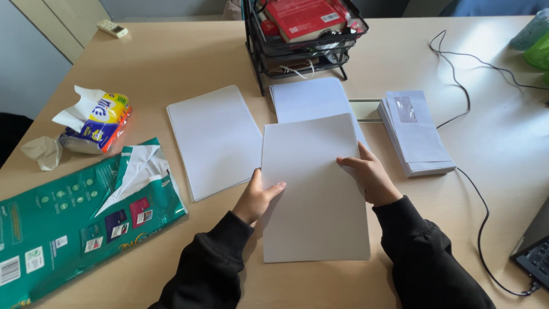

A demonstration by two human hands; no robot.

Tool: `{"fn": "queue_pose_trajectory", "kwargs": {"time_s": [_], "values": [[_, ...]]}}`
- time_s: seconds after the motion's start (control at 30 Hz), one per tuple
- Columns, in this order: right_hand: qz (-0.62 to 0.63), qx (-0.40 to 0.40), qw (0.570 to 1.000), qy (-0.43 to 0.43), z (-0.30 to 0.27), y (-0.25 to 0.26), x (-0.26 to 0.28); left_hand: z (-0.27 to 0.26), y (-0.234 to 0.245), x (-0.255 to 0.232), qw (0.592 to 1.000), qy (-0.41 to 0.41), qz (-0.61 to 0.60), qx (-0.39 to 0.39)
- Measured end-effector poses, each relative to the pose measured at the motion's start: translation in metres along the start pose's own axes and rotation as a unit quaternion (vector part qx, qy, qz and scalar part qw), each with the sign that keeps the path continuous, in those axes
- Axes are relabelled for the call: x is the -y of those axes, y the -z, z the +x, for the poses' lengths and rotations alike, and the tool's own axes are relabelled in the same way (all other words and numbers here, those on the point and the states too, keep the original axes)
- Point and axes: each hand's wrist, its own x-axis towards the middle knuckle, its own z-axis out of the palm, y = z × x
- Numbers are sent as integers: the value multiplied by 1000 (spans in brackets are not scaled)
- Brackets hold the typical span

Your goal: Counting and organizing white paper sheets to place them into a paper package on a desk.

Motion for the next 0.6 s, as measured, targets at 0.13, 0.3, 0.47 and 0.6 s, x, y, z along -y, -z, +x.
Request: {"fn": "queue_pose_trajectory", "kwargs": {"time_s": [0.13,0.3,0.47,0.6], "values": [[-5,27,999,26,8,7,-12,0,-4,9,990,0,139,-28],[-126,12,990,69,4,4,-12,-5,-6,6,953,-19,292,-80],[-208,15,973,95,3,-4,-25,-7,-11,-2,957,-39,271,-94],[-106,36,993,40,3,4,-24,-10,-8,-6,967,-33,240,-78]]}}
